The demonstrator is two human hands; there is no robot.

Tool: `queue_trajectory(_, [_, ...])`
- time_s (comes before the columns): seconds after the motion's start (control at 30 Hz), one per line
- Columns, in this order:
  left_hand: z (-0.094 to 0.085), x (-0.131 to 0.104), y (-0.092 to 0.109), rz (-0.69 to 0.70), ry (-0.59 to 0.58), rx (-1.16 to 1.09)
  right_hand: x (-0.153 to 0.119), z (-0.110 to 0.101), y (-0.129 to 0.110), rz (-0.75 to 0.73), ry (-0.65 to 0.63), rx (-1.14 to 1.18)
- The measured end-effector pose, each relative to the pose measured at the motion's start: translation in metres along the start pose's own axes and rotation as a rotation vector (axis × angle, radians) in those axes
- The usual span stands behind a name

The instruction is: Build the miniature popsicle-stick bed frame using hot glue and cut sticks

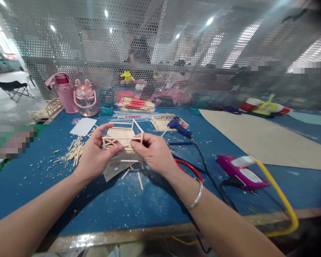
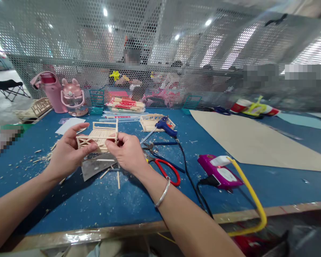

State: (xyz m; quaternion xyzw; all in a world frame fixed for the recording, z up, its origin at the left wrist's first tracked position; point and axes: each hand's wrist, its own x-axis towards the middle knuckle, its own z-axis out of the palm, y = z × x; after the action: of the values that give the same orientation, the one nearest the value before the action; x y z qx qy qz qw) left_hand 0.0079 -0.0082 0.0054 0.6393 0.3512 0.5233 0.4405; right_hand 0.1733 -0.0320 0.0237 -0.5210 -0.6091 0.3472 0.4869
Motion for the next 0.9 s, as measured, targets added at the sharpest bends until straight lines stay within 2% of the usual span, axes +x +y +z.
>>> queue_trajectory(0.23, [0.002, -0.001, -0.001, -0.003, 0.029, -0.023, 0.002, -0.004, 0.003, -0.011, -0.081, 0.067])
queue_trajectory(0.63, [-0.002, 0.003, -0.003, -0.022, 0.015, -0.057, 0.003, -0.004, 0.01, -0.087, -0.107, 0.002])
queue_trajectory(0.7, [-0.008, 0.008, -0.003, -0.049, -0.047, -0.071, 0.005, -0.005, 0.011, -0.111, -0.129, 0.034])
queue_trajectory(0.77, [-0.018, 0.013, 0.001, -0.112, -0.173, -0.065, 0.005, -0.007, 0.009, -0.123, -0.174, 0.043])
queue_trajectory(0.83, [-0.026, 0.017, 0.009, -0.208, -0.317, -0.053, 0.005, -0.008, 0.008, -0.143, -0.211, -0.001])
queue_trajectory(0.9, [-0.029, 0.02, 0.02, -0.24, -0.375, -0.01, 0.003, -0.008, 0.008, -0.18, -0.214, -0.08])
